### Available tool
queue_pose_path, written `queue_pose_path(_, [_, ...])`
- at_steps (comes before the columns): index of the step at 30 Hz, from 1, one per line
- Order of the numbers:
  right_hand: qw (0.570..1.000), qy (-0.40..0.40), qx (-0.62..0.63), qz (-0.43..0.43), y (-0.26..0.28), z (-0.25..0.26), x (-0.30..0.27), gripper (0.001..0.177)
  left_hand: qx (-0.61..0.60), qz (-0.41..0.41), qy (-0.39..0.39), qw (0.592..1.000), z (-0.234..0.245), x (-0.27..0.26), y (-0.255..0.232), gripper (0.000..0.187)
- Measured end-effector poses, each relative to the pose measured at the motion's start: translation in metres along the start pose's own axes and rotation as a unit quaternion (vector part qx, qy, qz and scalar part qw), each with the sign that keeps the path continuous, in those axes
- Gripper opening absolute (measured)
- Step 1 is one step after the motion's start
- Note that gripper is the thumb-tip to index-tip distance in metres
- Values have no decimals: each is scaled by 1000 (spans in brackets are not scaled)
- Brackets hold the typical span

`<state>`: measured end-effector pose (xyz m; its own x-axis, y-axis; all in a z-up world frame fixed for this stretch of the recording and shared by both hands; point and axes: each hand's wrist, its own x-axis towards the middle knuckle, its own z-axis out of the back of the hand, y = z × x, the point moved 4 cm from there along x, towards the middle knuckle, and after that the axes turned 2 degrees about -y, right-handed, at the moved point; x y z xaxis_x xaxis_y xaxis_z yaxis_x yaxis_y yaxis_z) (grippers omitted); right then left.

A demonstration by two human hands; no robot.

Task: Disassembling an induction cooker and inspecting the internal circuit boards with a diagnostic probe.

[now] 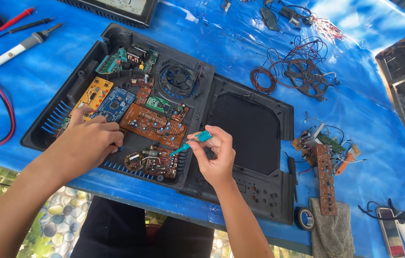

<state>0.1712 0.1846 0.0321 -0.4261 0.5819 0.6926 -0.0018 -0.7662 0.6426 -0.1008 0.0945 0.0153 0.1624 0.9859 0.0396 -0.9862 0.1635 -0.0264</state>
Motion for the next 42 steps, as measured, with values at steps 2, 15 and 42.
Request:
queue_pose_path(2, [1000, -2, 2, 6, 0, 1, 0, 44, 5, 6, -8, 1000, -1, 0, -2, 11])
queue_pose_path(15, [999, -39, 13, -13, -10, 1, -1, 45, 71, 103, 68, 990, -13, 6, -10, 22])
queue_pose_path(42, [998, -34, 48, 24, -11, 1, -1, 47, 31, 92, -7, 995, -2, -8, -23, 27])
